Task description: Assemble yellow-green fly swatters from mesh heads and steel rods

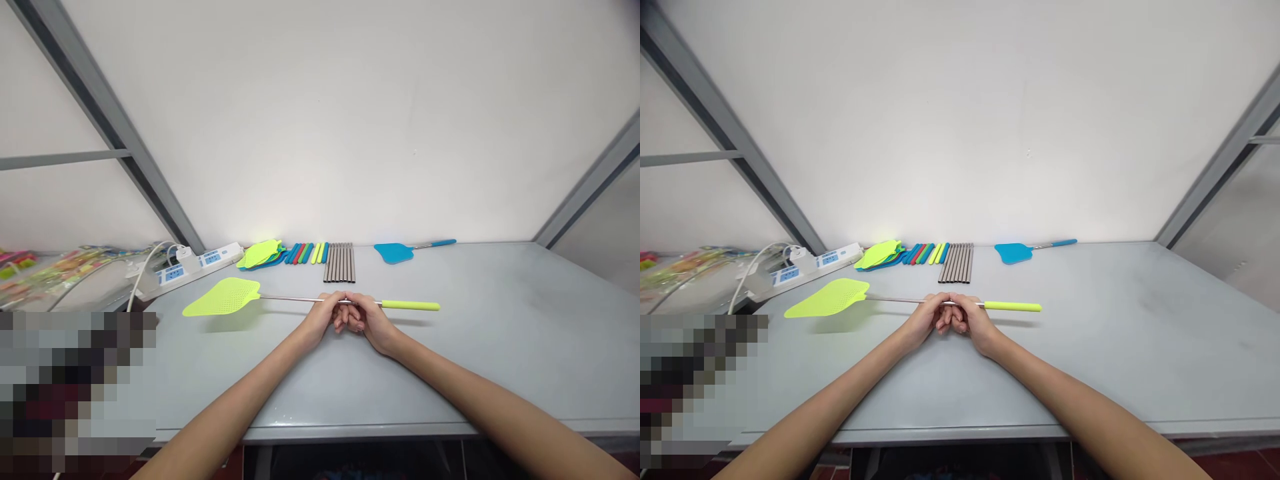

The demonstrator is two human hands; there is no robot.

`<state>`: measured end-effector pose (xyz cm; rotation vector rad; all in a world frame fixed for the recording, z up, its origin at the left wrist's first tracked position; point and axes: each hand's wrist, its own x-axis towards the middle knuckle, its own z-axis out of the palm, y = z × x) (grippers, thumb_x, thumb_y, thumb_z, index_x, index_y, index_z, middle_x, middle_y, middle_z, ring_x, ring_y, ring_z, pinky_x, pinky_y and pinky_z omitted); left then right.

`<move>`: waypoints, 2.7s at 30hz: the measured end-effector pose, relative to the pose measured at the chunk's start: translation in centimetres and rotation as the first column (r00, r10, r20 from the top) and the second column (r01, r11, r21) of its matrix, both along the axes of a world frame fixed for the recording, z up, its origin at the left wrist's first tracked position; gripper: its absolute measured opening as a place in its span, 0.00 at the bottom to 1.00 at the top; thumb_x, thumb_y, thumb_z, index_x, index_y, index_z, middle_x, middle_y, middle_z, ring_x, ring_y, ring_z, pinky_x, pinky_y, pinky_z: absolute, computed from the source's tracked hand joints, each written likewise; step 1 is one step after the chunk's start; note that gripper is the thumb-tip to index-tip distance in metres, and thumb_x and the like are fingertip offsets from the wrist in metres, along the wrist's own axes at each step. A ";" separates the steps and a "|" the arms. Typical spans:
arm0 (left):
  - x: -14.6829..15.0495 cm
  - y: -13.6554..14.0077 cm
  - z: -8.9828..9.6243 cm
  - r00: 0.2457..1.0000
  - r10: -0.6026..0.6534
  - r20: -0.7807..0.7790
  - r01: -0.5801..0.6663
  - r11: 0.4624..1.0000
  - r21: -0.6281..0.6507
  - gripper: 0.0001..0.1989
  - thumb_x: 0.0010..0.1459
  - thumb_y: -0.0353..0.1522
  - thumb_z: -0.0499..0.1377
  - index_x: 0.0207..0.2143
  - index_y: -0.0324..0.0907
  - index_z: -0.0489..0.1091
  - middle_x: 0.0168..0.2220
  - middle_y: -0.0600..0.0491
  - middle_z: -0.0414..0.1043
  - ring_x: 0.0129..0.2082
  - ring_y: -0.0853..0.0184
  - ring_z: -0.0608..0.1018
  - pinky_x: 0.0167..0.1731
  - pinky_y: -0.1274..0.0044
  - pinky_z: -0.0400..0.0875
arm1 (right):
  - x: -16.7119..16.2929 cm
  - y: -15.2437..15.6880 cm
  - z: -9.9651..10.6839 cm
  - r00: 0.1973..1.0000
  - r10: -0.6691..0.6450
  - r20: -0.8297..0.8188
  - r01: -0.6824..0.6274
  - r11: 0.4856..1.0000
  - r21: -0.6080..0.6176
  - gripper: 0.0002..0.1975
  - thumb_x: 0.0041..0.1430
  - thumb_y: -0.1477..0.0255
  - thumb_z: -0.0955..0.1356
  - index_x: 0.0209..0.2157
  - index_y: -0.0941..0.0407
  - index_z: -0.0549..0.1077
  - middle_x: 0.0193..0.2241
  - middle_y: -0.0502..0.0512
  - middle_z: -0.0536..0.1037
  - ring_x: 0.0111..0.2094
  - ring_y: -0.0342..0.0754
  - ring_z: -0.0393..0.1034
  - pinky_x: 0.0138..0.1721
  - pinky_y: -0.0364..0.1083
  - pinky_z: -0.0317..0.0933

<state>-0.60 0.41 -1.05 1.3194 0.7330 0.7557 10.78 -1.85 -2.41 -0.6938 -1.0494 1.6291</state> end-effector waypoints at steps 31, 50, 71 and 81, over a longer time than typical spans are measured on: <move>0.0 0.0 0.0 0.993 0.041 -0.108 -0.035 0.998 0.060 0.20 0.51 0.38 0.45 0.14 0.37 0.66 0.08 0.57 0.55 0.10 0.75 0.60 0.16 0.81 0.56 | 0.0 0.4 -0.5 1.000 -0.019 0.005 0.019 1.000 -0.007 0.23 0.51 0.62 0.60 0.08 0.58 0.58 0.05 0.47 0.58 0.10 0.39 0.53 0.15 0.40 0.48; 0.0 0.0 0.1 0.992 0.037 -0.118 -0.016 0.986 0.168 0.23 0.55 0.37 0.43 0.15 0.37 0.66 0.09 0.58 0.56 0.11 0.76 0.62 0.16 0.82 0.57 | 0.1 0.3 -0.3 0.999 -0.005 0.050 0.006 1.000 -0.014 0.23 0.51 0.60 0.59 0.10 0.59 0.62 0.06 0.48 0.60 0.11 0.39 0.54 0.17 0.40 0.50; 0.3 0.0 0.0 0.999 0.022 -0.028 -0.019 0.992 0.123 0.23 0.55 0.38 0.42 0.18 0.36 0.68 0.08 0.58 0.55 0.10 0.74 0.62 0.16 0.80 0.58 | 0.2 0.6 -0.4 0.999 -0.028 0.023 0.030 0.998 -0.061 0.22 0.50 0.61 0.60 0.10 0.58 0.58 0.05 0.47 0.57 0.09 0.38 0.50 0.15 0.40 0.42; 0.4 0.0 -0.6 0.996 0.081 -0.022 -0.077 0.988 0.134 0.28 0.55 0.44 0.39 0.18 0.36 0.68 0.08 0.58 0.54 0.09 0.74 0.62 0.15 0.80 0.59 | 0.1 0.5 -0.3 1.000 -0.017 0.003 0.017 0.998 -0.057 0.22 0.51 0.60 0.59 0.11 0.58 0.59 0.05 0.47 0.58 0.09 0.39 0.53 0.16 0.41 0.45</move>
